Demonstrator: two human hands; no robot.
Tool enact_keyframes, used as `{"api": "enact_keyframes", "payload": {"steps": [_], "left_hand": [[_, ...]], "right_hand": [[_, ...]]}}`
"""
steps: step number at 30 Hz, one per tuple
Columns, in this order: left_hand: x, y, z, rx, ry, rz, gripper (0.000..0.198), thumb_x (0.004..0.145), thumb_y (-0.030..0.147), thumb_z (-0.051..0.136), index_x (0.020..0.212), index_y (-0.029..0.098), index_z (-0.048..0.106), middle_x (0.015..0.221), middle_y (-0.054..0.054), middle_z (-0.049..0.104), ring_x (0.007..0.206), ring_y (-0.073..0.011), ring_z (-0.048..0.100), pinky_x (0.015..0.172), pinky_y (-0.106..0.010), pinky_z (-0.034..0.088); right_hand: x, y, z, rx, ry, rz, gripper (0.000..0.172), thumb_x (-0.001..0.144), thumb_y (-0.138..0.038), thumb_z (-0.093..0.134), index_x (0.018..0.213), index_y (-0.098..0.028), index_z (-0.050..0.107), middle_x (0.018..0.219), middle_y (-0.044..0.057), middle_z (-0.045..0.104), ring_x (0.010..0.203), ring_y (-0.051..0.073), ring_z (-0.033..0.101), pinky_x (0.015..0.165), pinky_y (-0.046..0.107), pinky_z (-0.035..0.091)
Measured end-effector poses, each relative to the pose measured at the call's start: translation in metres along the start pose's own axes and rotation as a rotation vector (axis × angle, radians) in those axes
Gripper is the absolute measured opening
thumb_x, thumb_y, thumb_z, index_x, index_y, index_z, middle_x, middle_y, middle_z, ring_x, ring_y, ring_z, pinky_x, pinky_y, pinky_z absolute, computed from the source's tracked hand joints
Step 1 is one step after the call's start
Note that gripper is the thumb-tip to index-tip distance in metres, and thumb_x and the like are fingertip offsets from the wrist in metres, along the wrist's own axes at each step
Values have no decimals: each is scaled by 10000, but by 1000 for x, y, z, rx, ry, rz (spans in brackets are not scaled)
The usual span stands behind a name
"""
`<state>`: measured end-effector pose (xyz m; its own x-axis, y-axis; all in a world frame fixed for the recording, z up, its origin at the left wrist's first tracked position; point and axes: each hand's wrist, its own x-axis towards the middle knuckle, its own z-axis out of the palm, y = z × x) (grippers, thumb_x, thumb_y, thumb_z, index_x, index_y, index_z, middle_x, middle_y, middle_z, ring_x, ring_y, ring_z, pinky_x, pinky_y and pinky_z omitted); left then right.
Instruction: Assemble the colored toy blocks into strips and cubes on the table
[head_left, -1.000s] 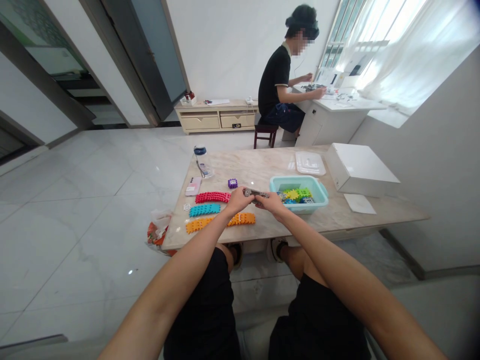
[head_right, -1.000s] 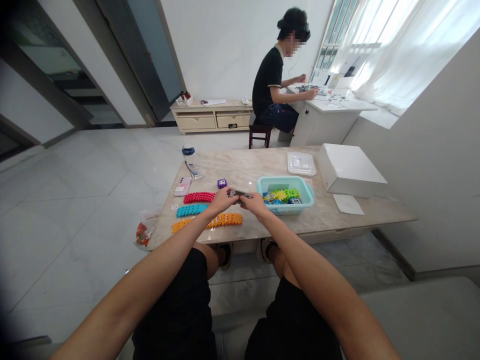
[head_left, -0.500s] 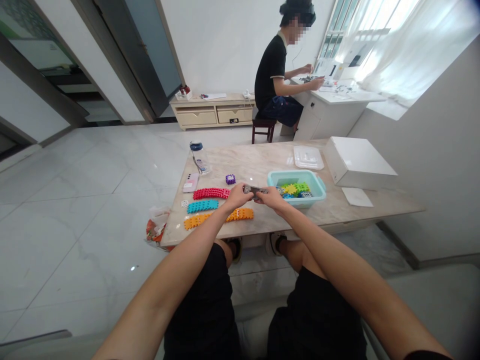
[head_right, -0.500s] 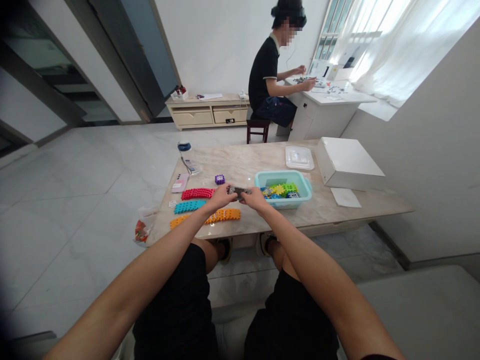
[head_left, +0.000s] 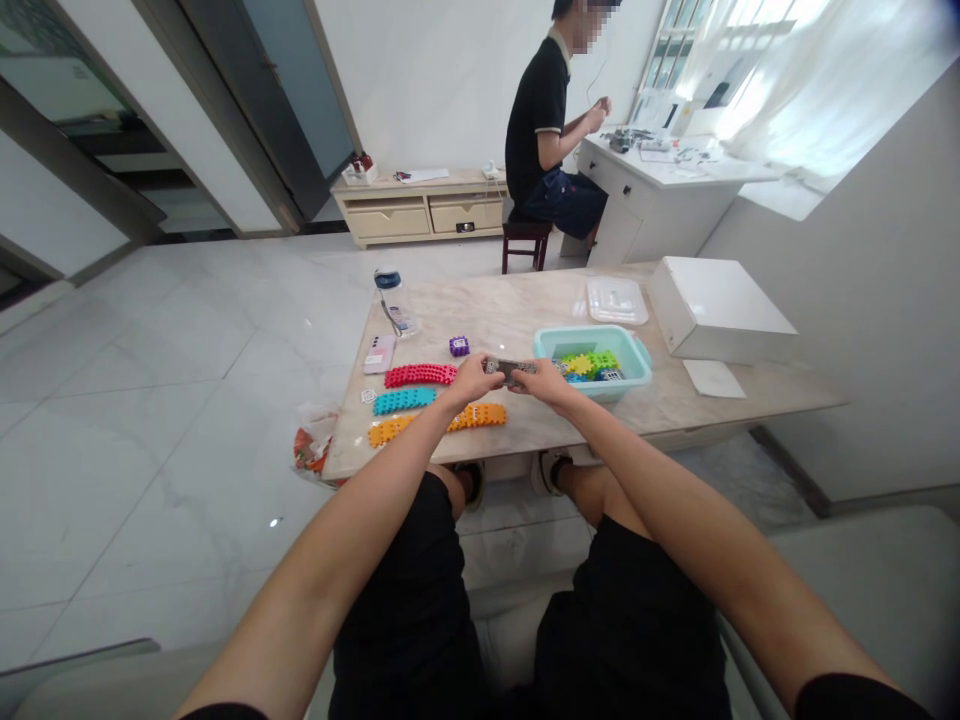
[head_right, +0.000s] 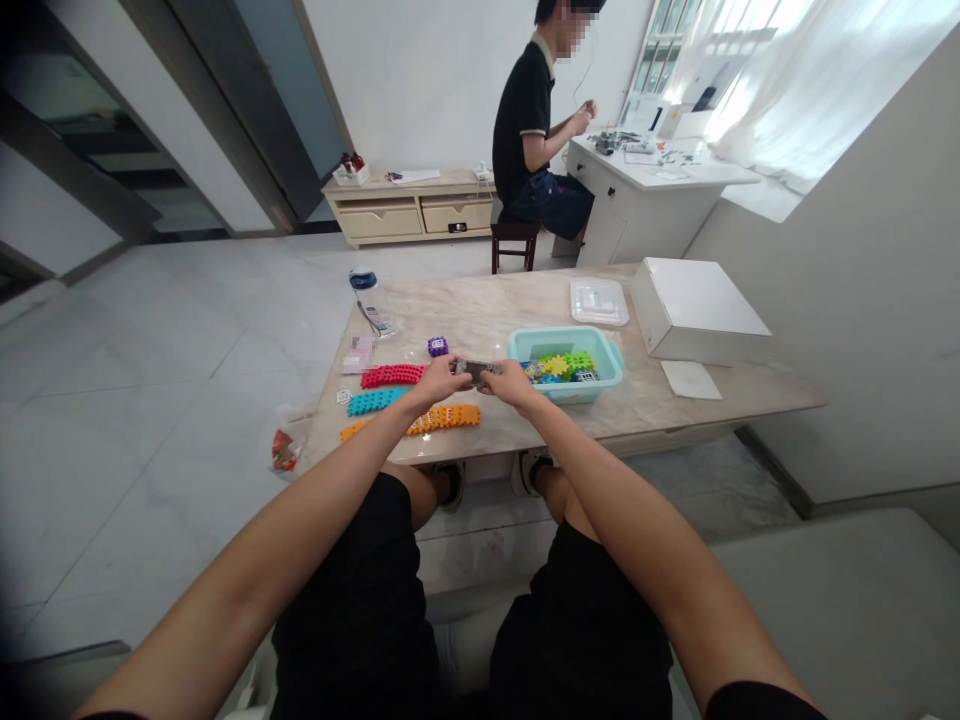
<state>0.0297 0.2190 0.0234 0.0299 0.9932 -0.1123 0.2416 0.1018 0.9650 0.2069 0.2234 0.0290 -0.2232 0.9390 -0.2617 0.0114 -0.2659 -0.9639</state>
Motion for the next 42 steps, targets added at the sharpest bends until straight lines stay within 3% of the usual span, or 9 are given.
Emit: {"api": "enact_keyframes", "payload": {"steps": [7,15,22,27,30,36,42], "left_hand": [[-1,0,-1,-42,-24,22,262,693,90,729,948,150,712,831,-17,709,754,-159,696,761,-317,644],[2,-1,3,-37,-33,54,230,673,102,738,895,153,709,801,-3,681,726,-137,641,746,-287,601],[-5,9,-8,-291,-111,-9,268,755,119,744,1022,127,719,1054,-88,779,931,-176,741,976,-410,655],[-5,15,-12,-407,-140,-73,139,848,133,712,984,149,688,1088,-87,781,994,-177,740,1056,-446,642],[-1,14,-13,-417,-55,-118,86,918,189,711,983,169,658,1064,-79,775,926,-175,753,1000,-459,665],[2,5,-17,-168,30,-108,165,970,291,743,1011,133,715,968,-101,780,780,-207,782,768,-355,684],[4,2,-15,-161,89,-86,212,946,281,783,1083,129,727,905,-78,766,705,-208,779,751,-365,689]], "right_hand": [[-1,-1,-2,33,-29,-9,84,817,-73,771,765,-138,773,794,44,795,770,160,769,820,272,686],[7,5,-7,10,-14,-31,131,818,-71,788,716,-141,746,737,33,763,764,168,762,837,293,685],[3,-4,-19,163,2,-1,130,833,-42,838,796,-129,749,849,58,792,856,188,786,888,328,720],[0,-8,-20,260,-8,13,129,875,-27,815,878,-136,746,939,50,802,909,172,780,941,348,720],[1,-9,-17,272,-10,14,134,886,-31,809,865,-138,732,942,47,794,903,167,774,958,349,716],[4,-9,-14,258,65,28,146,885,-25,795,882,-151,719,882,25,757,872,156,747,920,356,725],[0,-14,-10,319,83,-22,168,907,-114,829,889,-181,676,879,-5,748,846,124,730,1010,359,694]]}}
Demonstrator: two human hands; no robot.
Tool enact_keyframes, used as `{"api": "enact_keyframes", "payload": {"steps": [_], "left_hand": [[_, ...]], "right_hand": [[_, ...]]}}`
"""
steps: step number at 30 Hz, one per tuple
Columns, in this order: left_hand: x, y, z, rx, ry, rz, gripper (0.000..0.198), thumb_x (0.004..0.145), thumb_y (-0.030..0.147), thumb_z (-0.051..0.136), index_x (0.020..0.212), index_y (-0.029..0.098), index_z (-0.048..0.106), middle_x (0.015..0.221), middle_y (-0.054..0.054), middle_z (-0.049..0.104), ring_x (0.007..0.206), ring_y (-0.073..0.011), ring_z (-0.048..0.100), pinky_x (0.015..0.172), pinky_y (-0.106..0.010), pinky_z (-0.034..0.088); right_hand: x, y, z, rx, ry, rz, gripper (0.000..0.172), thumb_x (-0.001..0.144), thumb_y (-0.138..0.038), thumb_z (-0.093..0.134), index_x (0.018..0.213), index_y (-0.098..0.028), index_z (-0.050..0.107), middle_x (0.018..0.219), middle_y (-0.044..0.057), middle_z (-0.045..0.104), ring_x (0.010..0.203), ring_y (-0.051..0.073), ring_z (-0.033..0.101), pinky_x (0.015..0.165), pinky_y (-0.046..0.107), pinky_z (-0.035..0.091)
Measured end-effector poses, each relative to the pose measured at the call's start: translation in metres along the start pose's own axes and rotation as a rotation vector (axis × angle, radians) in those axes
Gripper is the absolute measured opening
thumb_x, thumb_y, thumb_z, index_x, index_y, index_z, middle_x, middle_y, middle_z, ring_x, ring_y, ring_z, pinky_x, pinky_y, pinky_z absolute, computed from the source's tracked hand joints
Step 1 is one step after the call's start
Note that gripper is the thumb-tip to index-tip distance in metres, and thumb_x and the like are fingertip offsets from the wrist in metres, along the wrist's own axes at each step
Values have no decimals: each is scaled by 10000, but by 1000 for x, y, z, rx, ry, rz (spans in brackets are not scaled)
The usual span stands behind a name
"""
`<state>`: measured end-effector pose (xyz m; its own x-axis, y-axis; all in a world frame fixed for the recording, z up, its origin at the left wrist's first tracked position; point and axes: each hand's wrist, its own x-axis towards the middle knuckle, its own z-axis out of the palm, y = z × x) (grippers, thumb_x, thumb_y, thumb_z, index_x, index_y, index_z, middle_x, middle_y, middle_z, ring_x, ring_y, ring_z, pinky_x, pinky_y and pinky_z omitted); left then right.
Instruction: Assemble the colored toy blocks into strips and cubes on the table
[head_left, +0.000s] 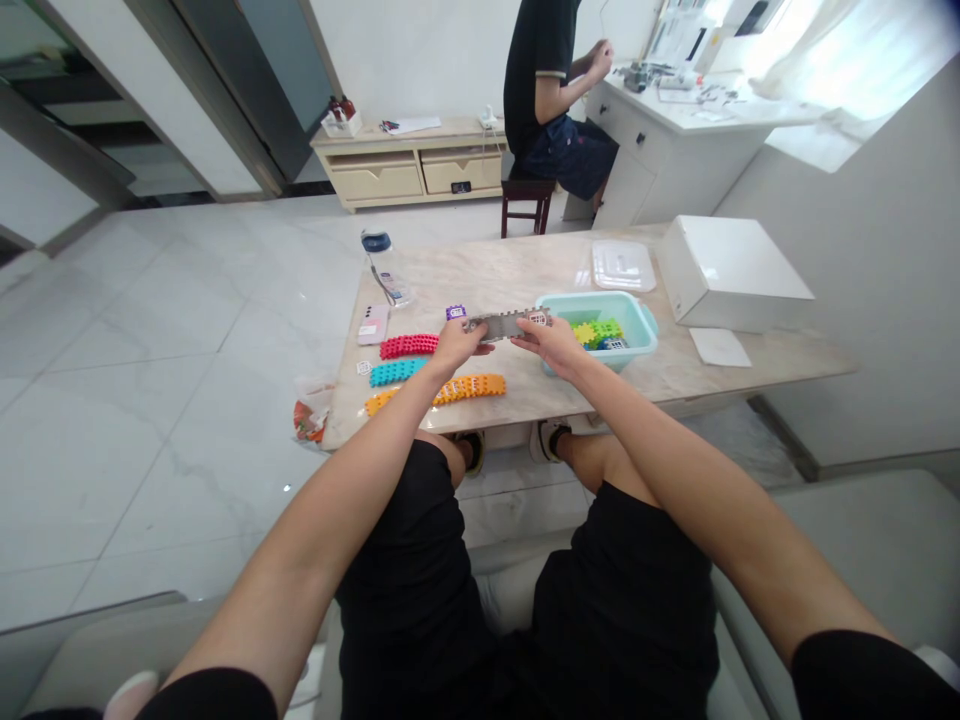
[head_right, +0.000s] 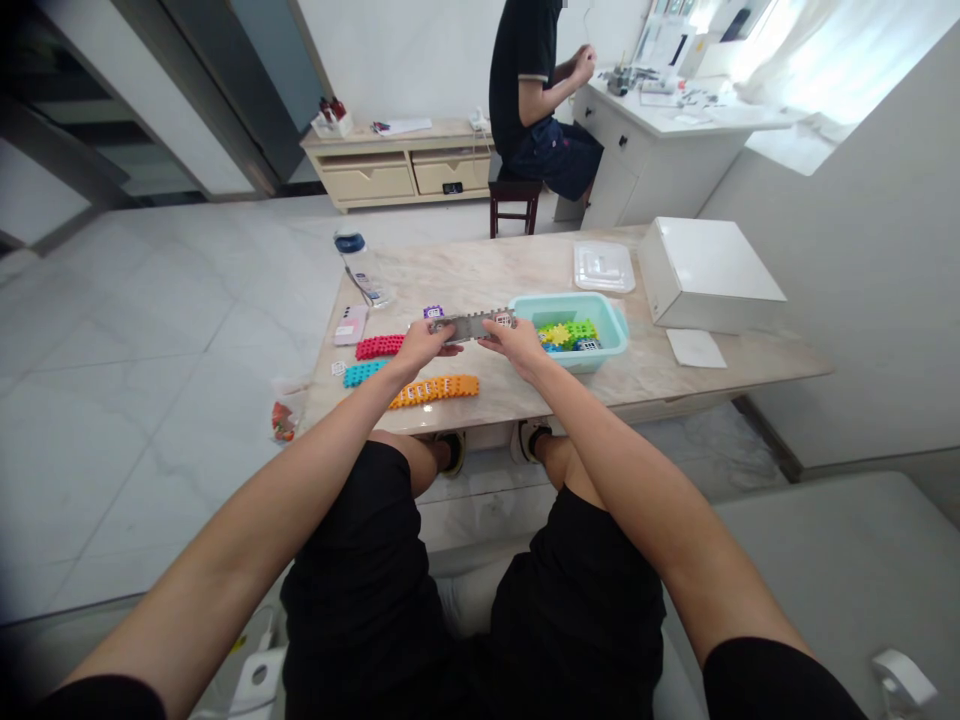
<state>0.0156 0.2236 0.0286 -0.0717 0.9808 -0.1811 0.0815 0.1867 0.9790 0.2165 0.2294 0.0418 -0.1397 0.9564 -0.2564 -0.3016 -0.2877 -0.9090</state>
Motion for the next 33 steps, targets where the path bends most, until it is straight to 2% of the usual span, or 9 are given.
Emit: {"api": "enact_keyframes", "payload": {"steps": [7,12,16,19,21,23,26,30,33], "left_hand": [[1,3,-3,-20,46,-13,171,957,241,779,1052,127,695,924,-77,752,654,-160,749,732,-327,674],[-4,10,-5,-174,-58,-53,78,967,171,751,1033,133,738,978,-77,781,803,-165,763,843,-332,685],[-7,14,-7,-296,-100,-81,71,975,136,743,1045,130,742,1012,-88,800,860,-163,772,910,-340,674],[-9,14,-13,-357,-120,-78,113,972,177,783,1056,125,728,1032,-113,811,915,-181,797,964,-351,656],[-10,11,-17,-318,-155,-81,177,973,246,810,1075,124,732,1039,-129,818,923,-198,808,966,-357,653],[-12,9,-17,-230,-199,-90,246,972,318,823,1107,130,740,1032,-133,823,889,-209,813,931,-360,663],[-12,7,-10,-122,-207,-87,275,969,354,822,1121,138,744,993,-117,821,807,-209,812,849,-350,681],[-9,8,4,-74,-156,-64,178,947,240,800,1073,127,743,954,-88,806,740,-191,796,808,-354,700],[-7,8,11,-47,-135,-38,91,921,136,751,1010,116,753,968,-80,802,765,-185,786,799,-358,708]], "right_hand": [[-3,-6,3,-36,18,27,162,962,-52,758,841,-144,702,823,9,747,816,125,746,970,328,706],[-6,-10,3,5,-14,16,192,928,-37,802,815,-153,699,789,0,757,790,133,762,916,318,726],[-7,-21,1,42,15,-2,181,952,-27,765,832,-150,710,807,17,786,789,156,790,885,339,735],[-6,-35,-11,61,40,-57,139,980,-77,756,871,-155,717,873,44,820,839,180,820,912,356,729],[-5,-39,-20,21,76,-100,121,985,-104,762,884,-156,718,893,53,826,842,184,825,910,350,726],[-4,-37,-24,-72,111,-106,137,980,-93,759,866,-155,715,861,49,814,797,174,814,872,335,731],[-4,-25,-18,-197,108,-70,191,978,-58,736,816,-154,707,792,30,775,729,152,776,812,326,736],[-2,-8,1,-251,85,-62,248,981,-50,712,759,-158,688,743,6,716,701,135,739,797,329,735],[-1,-3,9,-271,66,-35,262,1016,-78,663,768,-159,684,750,8,708,718,134,734,807,323,727]]}}
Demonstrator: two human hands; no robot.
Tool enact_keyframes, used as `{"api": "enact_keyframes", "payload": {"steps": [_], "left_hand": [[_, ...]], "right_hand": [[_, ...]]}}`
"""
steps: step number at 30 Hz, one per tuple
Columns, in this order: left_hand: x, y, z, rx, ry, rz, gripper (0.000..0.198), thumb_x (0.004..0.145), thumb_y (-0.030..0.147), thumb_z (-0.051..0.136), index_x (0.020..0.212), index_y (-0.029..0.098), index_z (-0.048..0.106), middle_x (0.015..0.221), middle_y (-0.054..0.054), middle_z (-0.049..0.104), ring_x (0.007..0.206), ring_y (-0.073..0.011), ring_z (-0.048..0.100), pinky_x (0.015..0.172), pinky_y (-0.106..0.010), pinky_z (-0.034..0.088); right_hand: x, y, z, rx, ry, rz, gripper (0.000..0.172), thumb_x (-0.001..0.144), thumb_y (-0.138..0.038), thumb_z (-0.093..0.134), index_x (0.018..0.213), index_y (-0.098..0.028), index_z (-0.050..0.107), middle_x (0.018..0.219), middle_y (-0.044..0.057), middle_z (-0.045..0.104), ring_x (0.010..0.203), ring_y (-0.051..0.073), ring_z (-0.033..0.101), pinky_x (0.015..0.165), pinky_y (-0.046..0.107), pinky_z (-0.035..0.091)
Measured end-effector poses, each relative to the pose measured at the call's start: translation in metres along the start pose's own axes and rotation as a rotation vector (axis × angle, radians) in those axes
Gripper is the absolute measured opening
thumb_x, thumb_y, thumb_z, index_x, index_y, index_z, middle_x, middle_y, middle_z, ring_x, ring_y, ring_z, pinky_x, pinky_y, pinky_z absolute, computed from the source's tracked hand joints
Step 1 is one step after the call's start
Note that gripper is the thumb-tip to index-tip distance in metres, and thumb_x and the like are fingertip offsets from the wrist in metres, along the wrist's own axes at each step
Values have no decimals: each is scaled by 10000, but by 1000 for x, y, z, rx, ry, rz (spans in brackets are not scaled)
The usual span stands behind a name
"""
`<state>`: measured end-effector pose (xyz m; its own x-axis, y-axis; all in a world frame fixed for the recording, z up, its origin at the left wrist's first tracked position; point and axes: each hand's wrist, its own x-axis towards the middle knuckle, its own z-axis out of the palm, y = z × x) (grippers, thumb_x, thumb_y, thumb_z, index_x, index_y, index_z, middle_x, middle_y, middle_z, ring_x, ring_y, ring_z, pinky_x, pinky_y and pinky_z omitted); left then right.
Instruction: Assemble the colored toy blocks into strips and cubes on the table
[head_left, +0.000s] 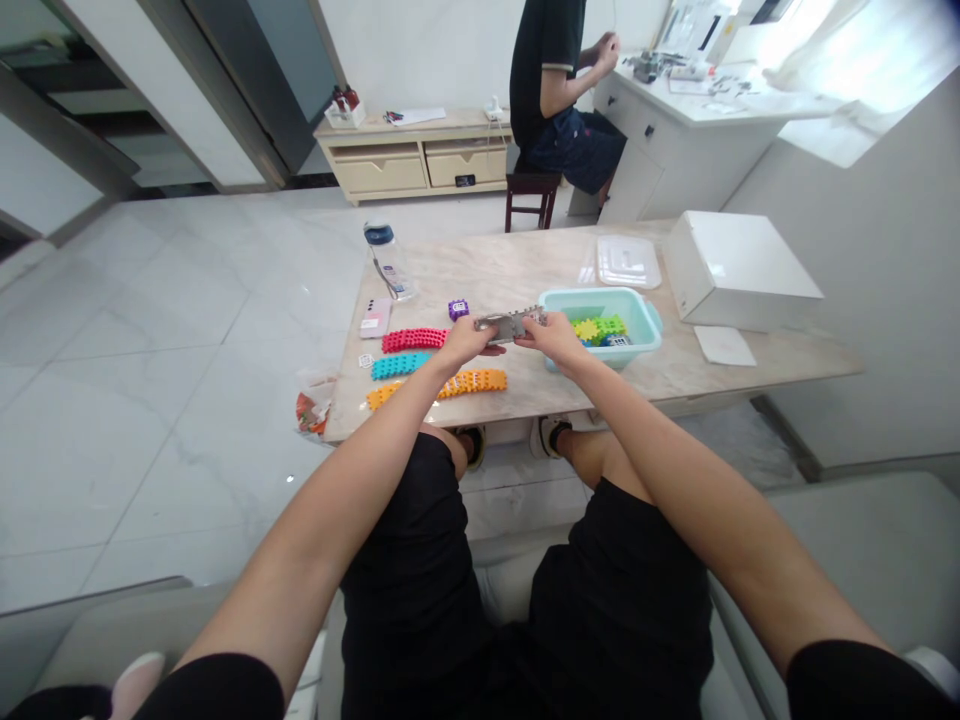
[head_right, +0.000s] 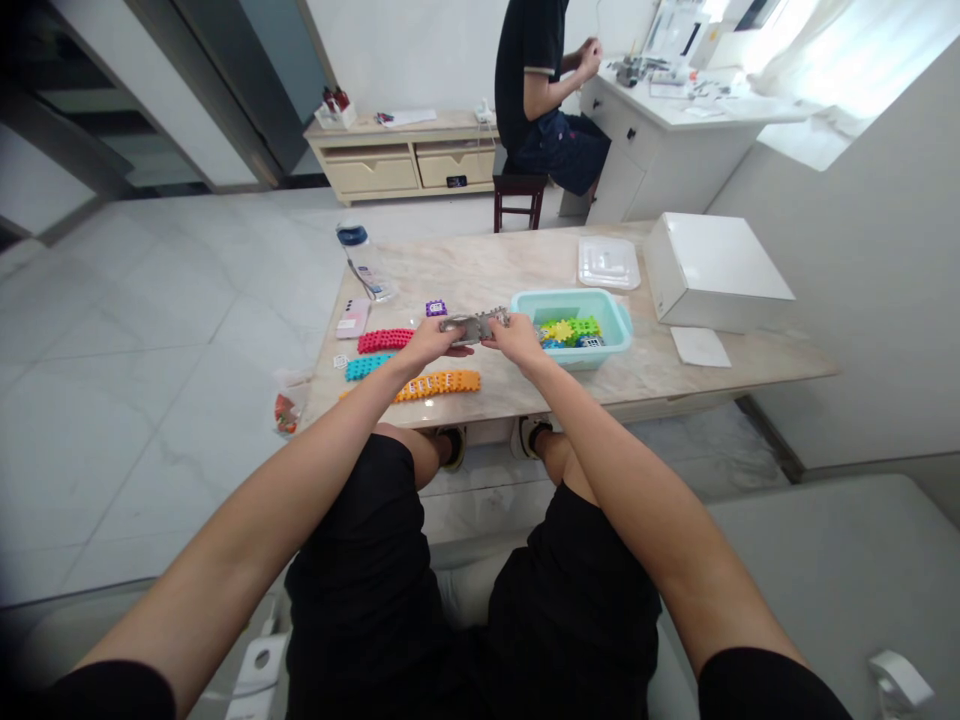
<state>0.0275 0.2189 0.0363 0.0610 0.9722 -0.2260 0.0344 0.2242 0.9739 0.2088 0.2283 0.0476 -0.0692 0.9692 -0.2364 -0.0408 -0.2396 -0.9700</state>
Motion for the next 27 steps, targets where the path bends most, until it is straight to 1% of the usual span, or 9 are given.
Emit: {"api": "enact_keyframes", "payload": {"steps": [3,6,10,14,17,21,25,27], "left_hand": [[1,-1,2,43,6,9,77,915,107,720,973,114,768,970,-83,804,779,-185,783,781,-343,705],[1,-1,4,104,17,-13,64,912,130,736,962,119,776,954,-85,810,719,-177,774,749,-328,693],[1,0,7,110,17,-5,99,930,108,697,972,128,784,1009,-93,816,705,-165,767,720,-303,672],[1,2,8,64,49,-29,73,930,116,712,964,138,772,984,-86,811,713,-152,743,712,-278,655],[1,3,6,36,74,-45,55,924,140,747,976,148,762,945,-73,804,721,-145,730,722,-263,645],[1,2,3,50,97,-65,46,943,170,740,985,153,750,873,-55,786,644,-129,714,672,-238,606],[2,2,2,39,83,-72,64,955,180,725,1010,154,747,838,-48,779,616,-127,713,627,-218,568],[3,3,2,2,110,-82,88,948,194,740,1027,157,749,863,-55,790,623,-127,714,619,-216,559]], "right_hand": [[-1,1,3,25,-38,35,230,1049,-142,650,823,-167,685,798,23,735,777,146,748,845,329,715],[-2,1,4,50,-100,87,225,1090,-217,603,888,-178,693,866,44,766,842,159,753,876,330,696],[-4,1,3,10,-158,117,238,1114,-300,551,958,-206,704,979,48,794,883,164,746,845,310,666],[-4,2,3,28,-176,97,266,1124,-305,519,955,-213,701,1015,44,799,887,162,738,806,280,645],[-3,2,5,40,-166,81,272,1121,-266,524,925,-202,701,980,38,792,870,147,731,830,267,645],[-2,1,4,14,-98,60,243,1101,-203,570,906,-179,713,928,33,791,840,131,746,876,265,654],[-2,-2,0,-1,-62,43,216,1097,-170,574,937,-169,719,947,41,814,799,126,768,802,251,657],[-2,-5,-4,5,-23,20,216,1108,-180,551,967,-172,713,978,54,826,811,128,789,751,227,640]]}}
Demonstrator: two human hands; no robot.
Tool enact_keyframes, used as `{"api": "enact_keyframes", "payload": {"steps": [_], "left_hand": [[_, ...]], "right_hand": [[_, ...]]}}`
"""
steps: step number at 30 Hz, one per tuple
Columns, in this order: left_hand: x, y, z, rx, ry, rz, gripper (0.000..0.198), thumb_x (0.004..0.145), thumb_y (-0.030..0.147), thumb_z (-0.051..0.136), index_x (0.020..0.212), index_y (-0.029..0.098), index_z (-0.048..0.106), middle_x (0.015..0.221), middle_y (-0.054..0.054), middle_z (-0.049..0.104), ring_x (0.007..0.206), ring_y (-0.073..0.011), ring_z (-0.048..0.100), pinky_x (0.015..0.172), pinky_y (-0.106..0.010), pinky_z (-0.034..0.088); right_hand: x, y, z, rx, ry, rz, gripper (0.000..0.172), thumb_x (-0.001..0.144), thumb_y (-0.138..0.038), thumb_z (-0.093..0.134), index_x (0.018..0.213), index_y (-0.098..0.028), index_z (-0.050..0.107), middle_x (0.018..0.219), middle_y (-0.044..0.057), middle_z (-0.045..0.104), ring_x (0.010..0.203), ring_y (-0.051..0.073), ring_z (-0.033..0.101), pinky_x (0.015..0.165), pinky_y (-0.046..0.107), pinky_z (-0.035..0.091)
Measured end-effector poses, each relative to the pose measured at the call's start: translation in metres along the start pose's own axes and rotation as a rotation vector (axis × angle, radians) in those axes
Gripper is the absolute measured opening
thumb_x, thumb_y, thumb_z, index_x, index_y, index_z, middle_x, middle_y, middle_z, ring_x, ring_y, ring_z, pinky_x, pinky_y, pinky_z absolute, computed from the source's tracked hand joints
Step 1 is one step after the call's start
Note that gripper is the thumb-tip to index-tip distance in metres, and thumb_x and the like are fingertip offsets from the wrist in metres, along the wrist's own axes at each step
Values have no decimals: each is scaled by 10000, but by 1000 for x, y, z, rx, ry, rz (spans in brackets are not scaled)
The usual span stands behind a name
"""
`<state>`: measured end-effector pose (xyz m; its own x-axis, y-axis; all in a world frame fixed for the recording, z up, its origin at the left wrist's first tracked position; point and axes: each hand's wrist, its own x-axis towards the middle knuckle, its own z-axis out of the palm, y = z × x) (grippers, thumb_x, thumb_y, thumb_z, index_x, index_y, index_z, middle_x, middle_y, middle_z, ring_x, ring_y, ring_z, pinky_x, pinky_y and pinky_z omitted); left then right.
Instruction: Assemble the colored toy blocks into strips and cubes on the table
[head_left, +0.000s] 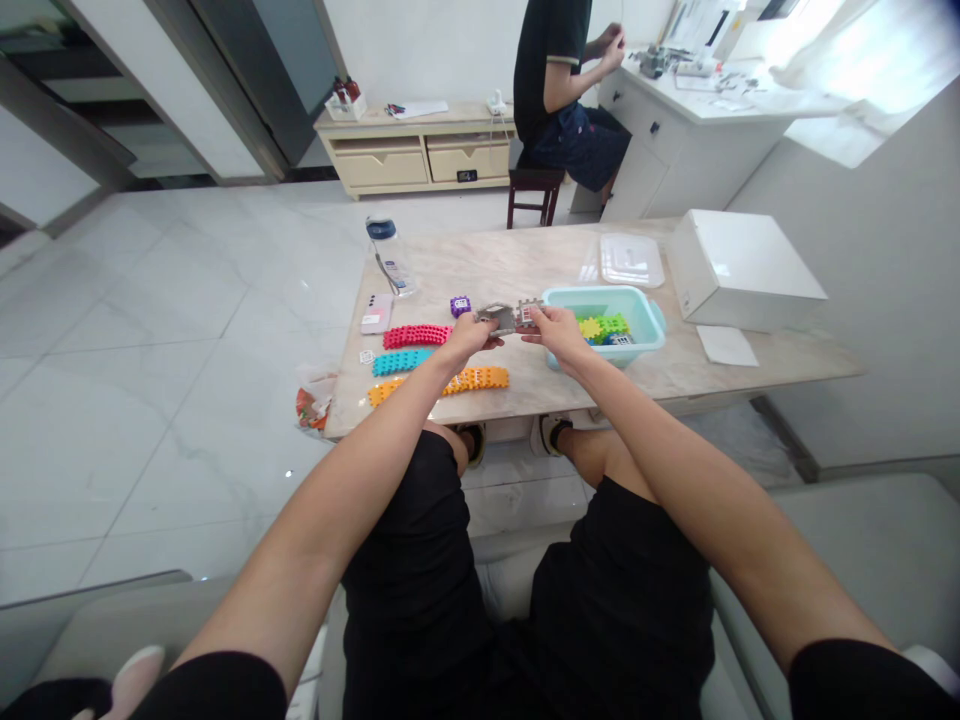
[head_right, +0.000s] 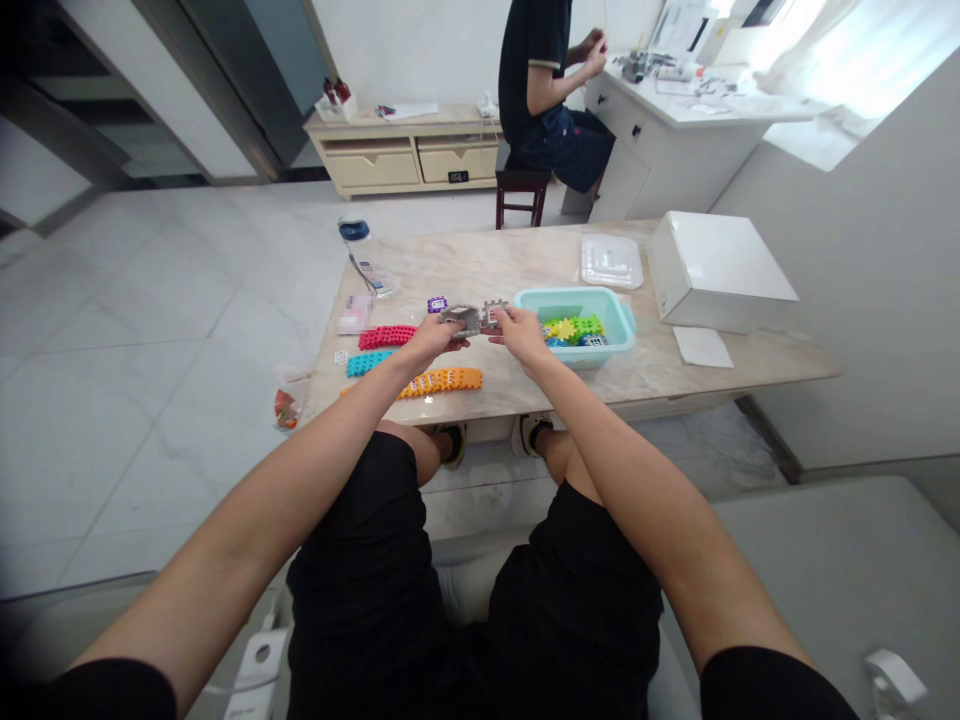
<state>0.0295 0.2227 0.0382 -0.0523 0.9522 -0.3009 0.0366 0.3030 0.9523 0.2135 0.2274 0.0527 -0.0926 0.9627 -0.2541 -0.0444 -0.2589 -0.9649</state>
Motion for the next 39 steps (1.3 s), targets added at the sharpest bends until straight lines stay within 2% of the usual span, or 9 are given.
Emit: {"api": "enact_keyframes", "payload": {"steps": [5,10,15,21,25,28,30,33,39], "left_hand": [[0,2,-8,-93,44,1,156,925,236,787,1058,160,762,947,-74,814,662,-123,716,659,-221,574],[-6,1,-8,-48,-106,32,108,949,234,780,1010,144,776,962,-92,818,691,-140,736,717,-255,592],[-8,1,-1,34,-103,29,102,974,234,761,964,132,768,876,-85,805,691,-153,748,764,-282,602],[-6,1,1,27,-108,51,112,971,250,755,1008,145,769,925,-86,818,706,-150,753,728,-260,587],[-5,0,0,36,-96,66,120,976,277,748,1010,162,762,924,-74,811,695,-138,729,683,-239,559],[-4,-1,-1,71,-73,71,101,980,258,724,991,166,764,871,-65,795,650,-135,686,670,-253,549],[-2,-3,0,127,-65,90,90,963,238,728,927,161,758,829,-66,780,632,-143,663,661,-265,546],[0,-5,1,196,-67,136,119,943,226,719,849,159,745,764,-66,750,605,-153,632,638,-278,540],[3,-9,1,308,-53,236,179,940,259,654,825,176,762,678,-56,695,587,-167,606,614,-279,517]], "right_hand": [[1,-3,-13,-51,114,-34,150,1087,-216,597,983,-168,693,998,87,840,803,140,817,664,193,593],[5,6,-11,-159,48,-93,221,1040,-241,686,838,-161,729,854,56,810,752,147,794,646,195,601],[6,13,0,-187,18,-121,323,1029,-375,722,772,-179,728,772,16,757,749,155,736,669,240,640],[0,11,8,-131,-21,-1,334,1084,-369,576,870,-190,760,1010,71,821,985,190,752,802,276,626],[2,7,8,-83,-53,58,348,1097,-405,513,933,-210,750,1121,77,822,1028,195,747,809,283,614],[3,2,2,-144,-41,-50,289,1073,-354,520,1017,-210,764,1192,71,814,1053,192,745,838,285,608],[0,-3,-3,-233,-38,-216,206,1007,-299,619,1111,-217,778,1242,63,809,1098,197,740,906,298,607],[-9,-9,-5,-370,-55,-430,253,920,-258,743,1165,-227,800,1223,64,820,1122,218,744,988,329,604],[-15,-9,3,-499,-88,-525,190,895,-267,814,1079,-245,851,1138,58,842,1087,249,753,1042,390,600]]}}
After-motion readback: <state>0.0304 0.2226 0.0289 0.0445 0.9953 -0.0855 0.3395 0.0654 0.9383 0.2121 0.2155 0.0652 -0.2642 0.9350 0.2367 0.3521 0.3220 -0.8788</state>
